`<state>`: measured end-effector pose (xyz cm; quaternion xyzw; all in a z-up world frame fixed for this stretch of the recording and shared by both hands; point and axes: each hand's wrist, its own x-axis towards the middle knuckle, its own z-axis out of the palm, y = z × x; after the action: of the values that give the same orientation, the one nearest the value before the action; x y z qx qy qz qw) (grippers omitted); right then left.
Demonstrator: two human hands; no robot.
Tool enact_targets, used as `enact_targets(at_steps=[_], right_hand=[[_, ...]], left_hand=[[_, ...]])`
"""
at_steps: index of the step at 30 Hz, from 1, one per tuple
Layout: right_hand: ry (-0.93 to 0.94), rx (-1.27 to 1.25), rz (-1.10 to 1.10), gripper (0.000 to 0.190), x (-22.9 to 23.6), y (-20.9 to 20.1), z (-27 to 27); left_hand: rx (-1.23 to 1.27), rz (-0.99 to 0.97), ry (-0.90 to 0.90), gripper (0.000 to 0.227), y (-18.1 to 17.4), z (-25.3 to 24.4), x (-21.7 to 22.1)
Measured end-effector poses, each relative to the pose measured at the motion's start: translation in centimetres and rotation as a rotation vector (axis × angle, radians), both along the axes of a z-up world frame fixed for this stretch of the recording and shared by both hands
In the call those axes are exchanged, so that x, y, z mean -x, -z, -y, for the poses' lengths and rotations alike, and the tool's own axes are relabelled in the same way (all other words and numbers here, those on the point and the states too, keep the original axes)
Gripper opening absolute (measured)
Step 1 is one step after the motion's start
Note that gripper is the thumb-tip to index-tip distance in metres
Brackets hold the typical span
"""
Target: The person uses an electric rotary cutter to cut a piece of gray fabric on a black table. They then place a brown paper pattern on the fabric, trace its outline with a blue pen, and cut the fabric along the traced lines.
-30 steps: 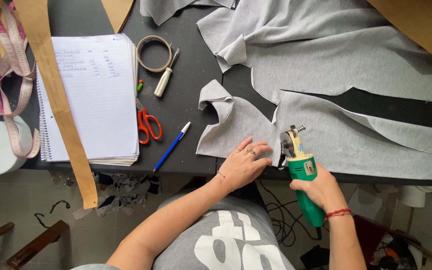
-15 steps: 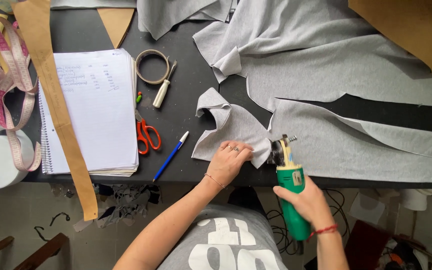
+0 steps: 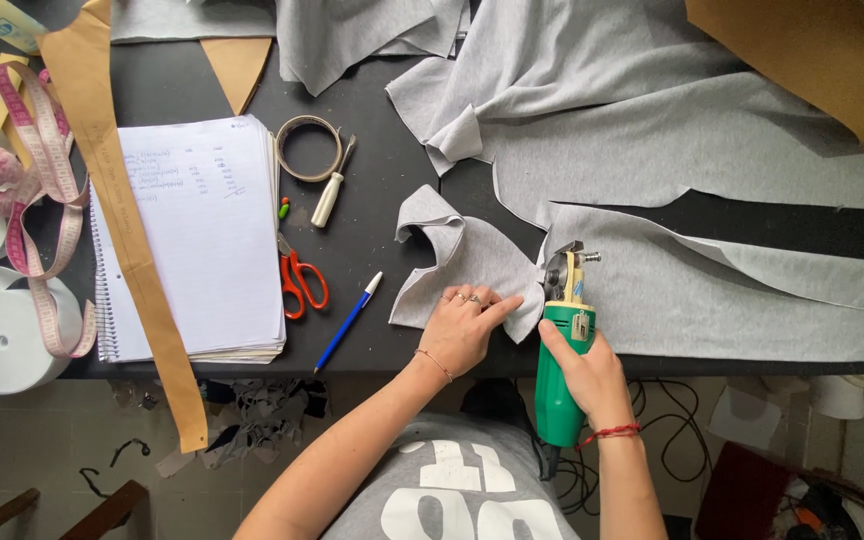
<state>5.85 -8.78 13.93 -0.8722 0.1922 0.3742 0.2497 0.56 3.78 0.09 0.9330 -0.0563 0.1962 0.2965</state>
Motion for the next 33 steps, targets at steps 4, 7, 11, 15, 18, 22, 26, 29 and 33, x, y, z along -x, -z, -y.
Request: enact_targets(at_steps=[4,7,11,15,18,22,26,29,33], right_hand=[[-0.008,-0.008,0.028,0.069,-1.3,-0.4,-1.0],[-0.027,-0.004,0.050,0.069,-2.5,0.2,-1.3],[-0.019,-0.034,0.101,0.072,-4.1,0.7,-2.0],[-0.041,-0.014,0.147,0.075,-5.7,1.1,-2.2],[-0.060,-0.010,0.158,0.075,-6.5,2.0,-1.9],[-0.135,-0.074,0.130,0.064,-5.7,1.6,-0.2],[-0.255,-0.025,0.025,0.057,-4.9,1.3,2.2],[-0.347,-0.005,0.010,0.054,-5.2,1.2,2.3],[-0.475,-0.050,0.045,0.051,-7.5,3.1,1.9]], left_hand=[[0.016,-0.004,0.007,0.033,-0.5,-0.2,0.1],[0.023,-0.008,0.017,0.032,-0.6,-0.3,0.1],[0.000,0.004,0.005,0.029,-0.7,-0.4,0.2],[-0.005,-0.003,0.003,0.026,-0.8,-0.4,0.4],[0.000,-0.031,0.003,0.023,-1.3,-0.3,1.0],[-0.038,-0.087,0.010,0.025,-0.8,0.0,2.0],[-0.041,-0.125,0.000,0.025,0.6,0.1,2.2],[-0.054,-0.133,-0.003,0.024,1.6,0.7,2.6],[-0.072,-0.198,0.004,0.022,1.9,0.4,2.4]])
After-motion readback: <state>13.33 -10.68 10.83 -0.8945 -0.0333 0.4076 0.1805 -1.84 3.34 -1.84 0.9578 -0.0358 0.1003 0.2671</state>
